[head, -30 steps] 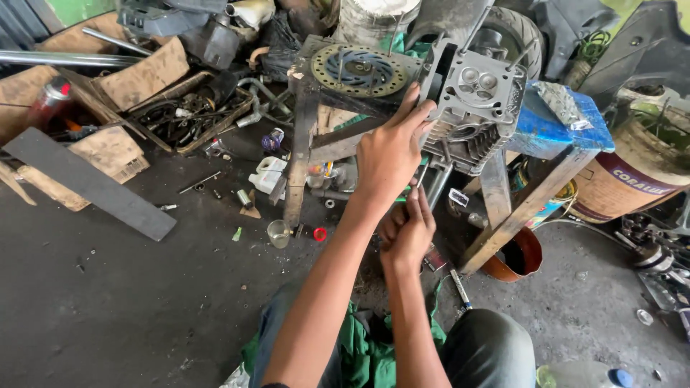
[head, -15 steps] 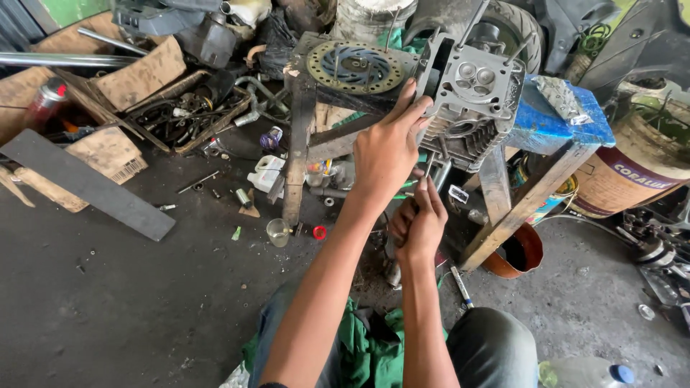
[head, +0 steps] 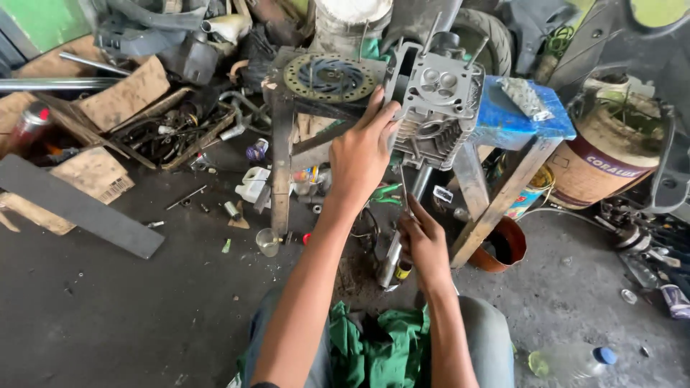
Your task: Repairing a motorcycle engine cylinder head using a hand tool
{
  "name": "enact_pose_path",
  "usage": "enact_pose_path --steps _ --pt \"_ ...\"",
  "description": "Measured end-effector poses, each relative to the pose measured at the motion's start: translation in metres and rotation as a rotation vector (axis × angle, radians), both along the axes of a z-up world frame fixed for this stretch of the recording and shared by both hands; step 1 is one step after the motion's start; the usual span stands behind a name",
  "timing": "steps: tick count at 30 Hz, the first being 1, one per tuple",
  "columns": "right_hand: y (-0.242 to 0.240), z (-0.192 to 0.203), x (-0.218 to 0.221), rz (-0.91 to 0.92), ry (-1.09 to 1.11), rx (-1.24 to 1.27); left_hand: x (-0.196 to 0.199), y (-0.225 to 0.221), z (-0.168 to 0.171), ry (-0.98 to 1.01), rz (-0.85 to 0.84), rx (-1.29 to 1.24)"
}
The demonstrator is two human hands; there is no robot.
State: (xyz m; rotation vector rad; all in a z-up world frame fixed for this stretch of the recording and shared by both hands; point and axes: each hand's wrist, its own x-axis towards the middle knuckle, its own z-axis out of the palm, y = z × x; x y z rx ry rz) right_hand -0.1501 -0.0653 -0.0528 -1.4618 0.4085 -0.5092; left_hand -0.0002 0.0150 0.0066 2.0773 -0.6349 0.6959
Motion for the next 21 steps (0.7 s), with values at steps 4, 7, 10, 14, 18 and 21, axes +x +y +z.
enact_pose_path --steps 4,7,10,14,18,21 --pt "-0.011 0.012 -0.019 -0.023 0.023 -0.023 -0.011 0.001 0.005 -0.009 0.037 0.027" --pt "-0.021 0.015 -0.012 -0.001 -0.008 -0.069 -0.012 0.0 0.006 -0.022 0.036 0.043" --pt "-0.039 0.01 0.011 -0.046 0.03 -0.282 -0.015 -0.001 0.011 -0.066 0.036 -0.007" --pt "-0.039 0.002 0.011 -0.12 0.07 -0.315 -0.013 -0.003 0.005 -0.088 0.042 -0.011" --pt "-0.069 -0.019 0.029 -0.178 0.024 -0.339 -0.011 -0.004 0.002 -0.122 0.079 -0.013" --pt "-0.027 0.017 0.007 -0.219 -0.009 -0.362 -0.013 -0.003 0.004 -0.092 0.083 -0.022"
